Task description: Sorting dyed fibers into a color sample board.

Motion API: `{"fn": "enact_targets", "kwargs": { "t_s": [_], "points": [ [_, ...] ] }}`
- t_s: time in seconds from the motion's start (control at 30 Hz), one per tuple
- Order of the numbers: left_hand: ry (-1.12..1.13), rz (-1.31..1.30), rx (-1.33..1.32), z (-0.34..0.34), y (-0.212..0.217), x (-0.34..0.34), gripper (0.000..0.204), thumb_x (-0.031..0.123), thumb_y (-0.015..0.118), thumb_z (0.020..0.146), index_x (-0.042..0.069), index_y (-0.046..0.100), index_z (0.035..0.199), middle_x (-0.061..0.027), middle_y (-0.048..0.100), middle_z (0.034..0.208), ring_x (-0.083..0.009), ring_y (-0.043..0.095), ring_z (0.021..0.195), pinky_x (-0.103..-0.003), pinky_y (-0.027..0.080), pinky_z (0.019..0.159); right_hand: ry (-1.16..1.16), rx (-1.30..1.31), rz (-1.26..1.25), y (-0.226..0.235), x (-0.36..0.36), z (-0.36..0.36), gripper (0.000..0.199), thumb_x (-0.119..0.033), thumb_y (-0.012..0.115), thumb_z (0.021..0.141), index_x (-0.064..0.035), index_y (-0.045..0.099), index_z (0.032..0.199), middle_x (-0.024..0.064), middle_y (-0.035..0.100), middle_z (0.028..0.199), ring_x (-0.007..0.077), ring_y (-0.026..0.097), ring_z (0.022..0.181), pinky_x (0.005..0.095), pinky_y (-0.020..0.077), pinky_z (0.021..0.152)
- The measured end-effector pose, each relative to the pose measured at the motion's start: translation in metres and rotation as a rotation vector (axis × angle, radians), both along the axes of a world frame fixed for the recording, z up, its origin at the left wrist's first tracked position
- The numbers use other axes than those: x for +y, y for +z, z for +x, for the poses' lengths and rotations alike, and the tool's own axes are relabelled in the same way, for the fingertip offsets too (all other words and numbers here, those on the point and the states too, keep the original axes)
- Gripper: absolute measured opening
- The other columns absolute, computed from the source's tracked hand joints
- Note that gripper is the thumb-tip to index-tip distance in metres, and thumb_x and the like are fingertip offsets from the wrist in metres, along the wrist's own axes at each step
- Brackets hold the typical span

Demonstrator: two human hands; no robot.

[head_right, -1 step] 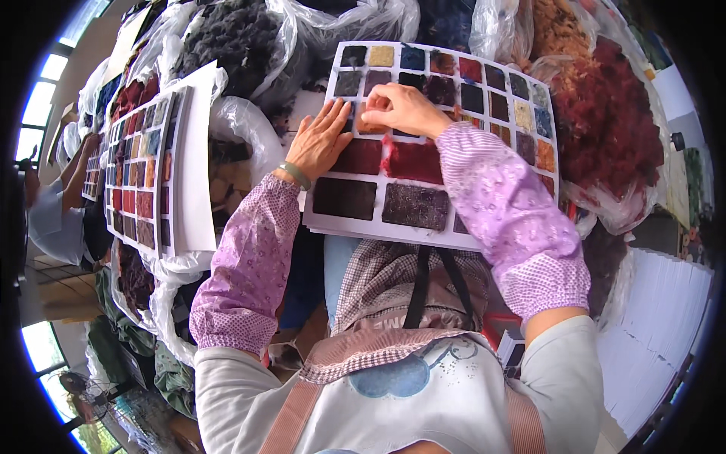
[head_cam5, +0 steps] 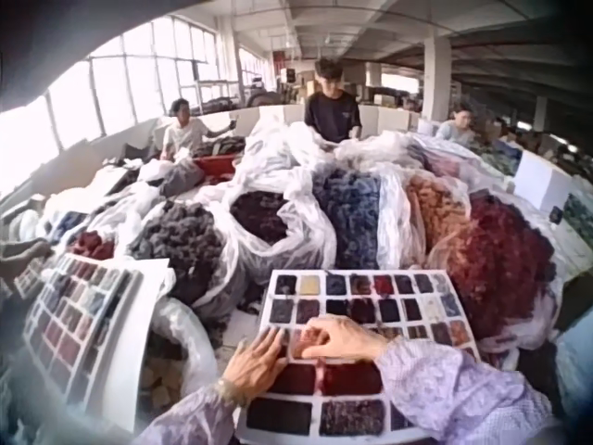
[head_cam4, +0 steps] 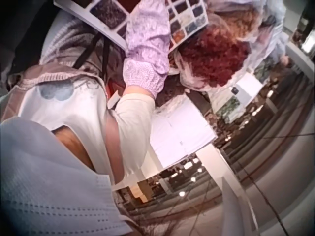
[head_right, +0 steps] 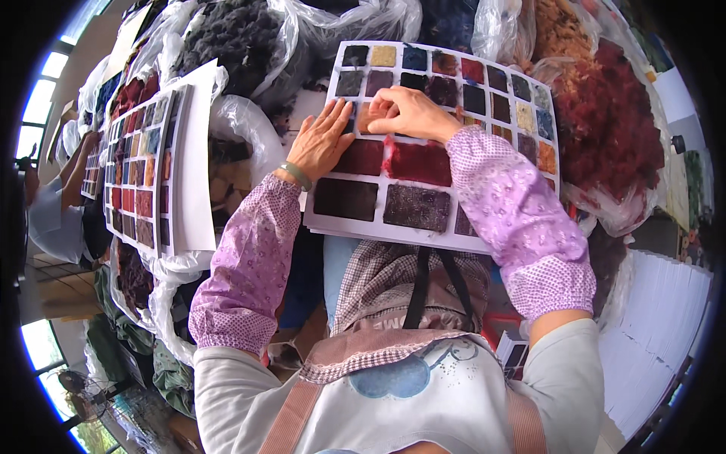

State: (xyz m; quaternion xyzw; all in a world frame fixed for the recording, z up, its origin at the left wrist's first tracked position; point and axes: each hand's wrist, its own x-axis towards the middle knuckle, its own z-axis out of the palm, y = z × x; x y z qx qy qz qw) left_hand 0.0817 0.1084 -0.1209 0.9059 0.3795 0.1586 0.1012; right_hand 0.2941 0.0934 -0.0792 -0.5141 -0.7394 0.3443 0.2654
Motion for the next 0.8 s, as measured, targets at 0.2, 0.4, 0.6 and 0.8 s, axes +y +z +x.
{"fn": "enact_targets", "kwargs": {
  "t_s": [0.2,0.4,0.6,0.8],
  "points": [
    [-0.048,-0.073,0.051,0.005,0.020,-0.005,0.051,0.033,0.042,0.085,0.009,0.032,0.129,-0.0069,0.029,0.135,-0.0213,0.022,0.127,-0.052,0.025,0.095,-0.188,-0.262,0.380,-0.018,0.000,-0.009,0.013,-0.012,0.057,0.074,-0.0046,0.049,0.082,0.0090,0.049,0.073,0.0259,0.055,0.068,0.0334,0.0446,0.058],
    [0.011,-0.029,0.027,0.009,0.016,-0.017,0.050,0.034,0.041,0.085,0.011,0.033,0.128,-0.0032,0.033,0.133,-0.0194,0.026,0.126,-0.055,0.023,0.095,-0.117,-0.520,0.411,-0.004,-0.008,-0.025,0.008,-0.019,0.051,0.079,-0.0132,0.051,0.084,0.0080,0.050,0.081,0.0317,0.058,0.071,0.0427,0.0462,0.054],
    [-0.009,-0.066,-0.156,-0.038,0.038,0.001,0.033,0.024,0.050,0.079,0.016,0.051,0.111,-0.0056,0.051,0.114,-0.0228,0.043,0.111,-0.046,0.039,0.085,0.005,-0.606,0.319,0.002,0.001,-0.020,0.015,-0.015,0.051,0.077,-0.0124,0.047,0.092,0.0108,0.050,0.083,0.0345,0.056,0.073,0.0447,0.0452,0.060],
    [1.218,0.663,-0.400,-0.246,0.087,-0.067,0.015,0.008,0.061,0.069,0.009,0.059,0.084,-0.0102,0.057,0.082,-0.0263,0.052,0.081,-0.036,0.041,0.070,-0.222,-0.476,0.356,0.039,-0.031,-0.010,0.017,-0.019,0.061,0.074,-0.0049,0.052,0.070,0.0090,0.052,0.078,0.0282,0.056,0.069,0.0371,0.0436,0.059]
  ]
}}
